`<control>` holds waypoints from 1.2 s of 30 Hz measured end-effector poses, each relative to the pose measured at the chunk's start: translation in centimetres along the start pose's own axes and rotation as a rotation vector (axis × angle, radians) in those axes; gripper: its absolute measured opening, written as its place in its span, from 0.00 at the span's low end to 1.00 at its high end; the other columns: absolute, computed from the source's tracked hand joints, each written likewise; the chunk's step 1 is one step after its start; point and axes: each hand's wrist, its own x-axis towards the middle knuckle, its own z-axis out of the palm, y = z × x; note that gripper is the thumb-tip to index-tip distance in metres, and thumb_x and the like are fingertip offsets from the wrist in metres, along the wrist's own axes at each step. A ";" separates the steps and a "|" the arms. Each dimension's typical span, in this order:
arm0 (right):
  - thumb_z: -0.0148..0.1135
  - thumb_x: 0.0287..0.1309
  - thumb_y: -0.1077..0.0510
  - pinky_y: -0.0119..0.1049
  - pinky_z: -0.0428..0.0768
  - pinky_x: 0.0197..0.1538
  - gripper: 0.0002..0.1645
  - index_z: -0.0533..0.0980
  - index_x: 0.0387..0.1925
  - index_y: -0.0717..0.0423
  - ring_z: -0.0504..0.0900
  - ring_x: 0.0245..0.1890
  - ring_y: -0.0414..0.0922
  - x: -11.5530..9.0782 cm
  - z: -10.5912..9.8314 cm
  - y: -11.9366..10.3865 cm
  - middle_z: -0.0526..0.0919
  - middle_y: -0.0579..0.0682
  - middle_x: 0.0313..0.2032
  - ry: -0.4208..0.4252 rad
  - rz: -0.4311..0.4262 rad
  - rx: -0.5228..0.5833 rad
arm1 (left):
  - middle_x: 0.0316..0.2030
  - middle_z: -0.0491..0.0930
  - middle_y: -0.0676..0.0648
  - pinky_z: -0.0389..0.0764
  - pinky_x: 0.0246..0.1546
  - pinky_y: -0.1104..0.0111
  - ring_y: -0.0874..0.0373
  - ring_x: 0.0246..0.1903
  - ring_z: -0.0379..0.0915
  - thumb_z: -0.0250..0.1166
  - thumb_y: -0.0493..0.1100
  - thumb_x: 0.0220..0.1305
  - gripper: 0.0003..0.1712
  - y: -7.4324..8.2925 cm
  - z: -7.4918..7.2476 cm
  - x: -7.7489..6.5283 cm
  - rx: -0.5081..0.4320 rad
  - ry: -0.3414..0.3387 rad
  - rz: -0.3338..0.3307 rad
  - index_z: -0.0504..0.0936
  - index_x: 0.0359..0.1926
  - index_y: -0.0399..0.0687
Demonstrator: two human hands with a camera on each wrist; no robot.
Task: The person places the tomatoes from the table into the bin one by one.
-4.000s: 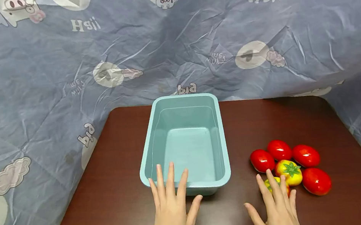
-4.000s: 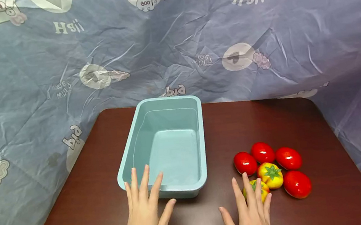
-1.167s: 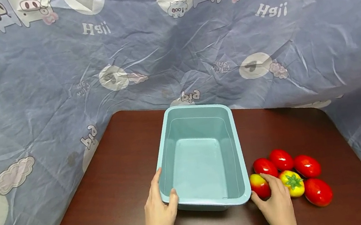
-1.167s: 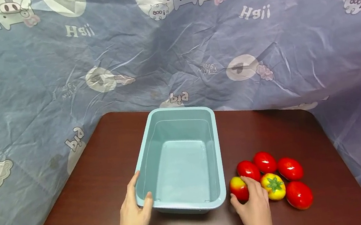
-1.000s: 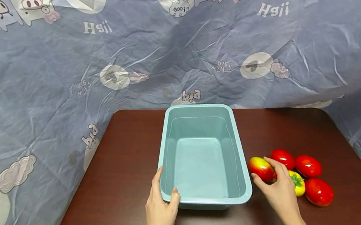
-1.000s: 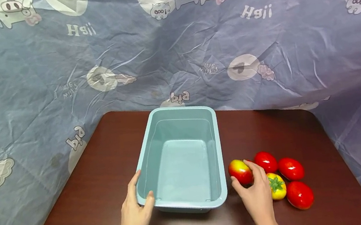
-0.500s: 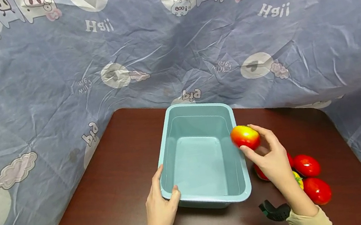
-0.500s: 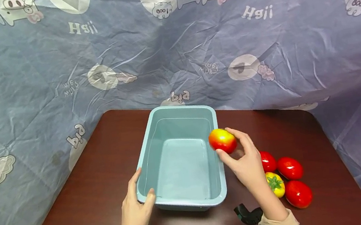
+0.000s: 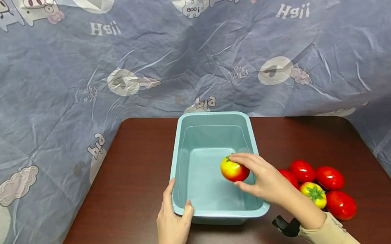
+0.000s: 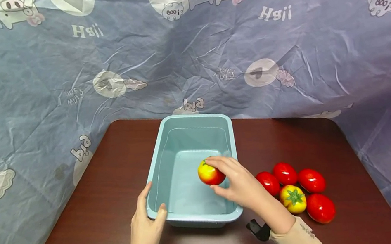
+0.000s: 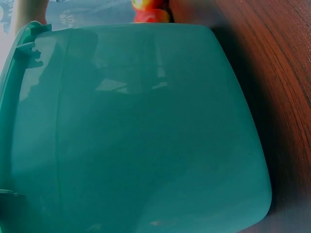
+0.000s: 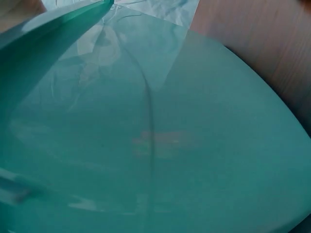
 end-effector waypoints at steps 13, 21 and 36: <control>0.77 0.45 0.54 0.43 0.83 0.48 0.34 0.77 0.57 0.52 0.78 0.52 0.46 0.1 -0.1 -0.1 0.80 0.48 0.54 -0.182 0.073 -0.081 | 0.65 0.74 0.52 0.76 0.46 0.49 0.46 0.57 0.77 0.64 0.42 0.55 0.40 0.3 0.2 0.2 -0.011 -0.010 -0.008 0.66 0.70 0.66; 0.72 0.51 0.56 0.42 0.81 0.52 0.30 0.77 0.58 0.53 0.76 0.57 0.48 -0.5 -0.2 0.6 0.78 0.50 0.58 -0.004 -0.024 -0.098 | 0.64 0.75 0.50 0.77 0.45 0.48 0.45 0.55 0.78 0.63 0.40 0.56 0.39 0.3 0.4 0.3 -0.013 0.013 0.037 0.66 0.70 0.65; 0.65 0.56 0.66 0.13 0.63 0.56 0.21 0.81 0.52 0.54 0.79 0.52 0.46 -4.5 -2.3 4.9 0.83 0.53 0.50 0.487 0.447 -0.003 | 0.62 0.77 0.50 0.77 0.47 0.50 0.47 0.53 0.79 0.64 0.40 0.57 0.39 0.1 0.5 -0.4 -0.018 0.027 0.001 0.67 0.69 0.66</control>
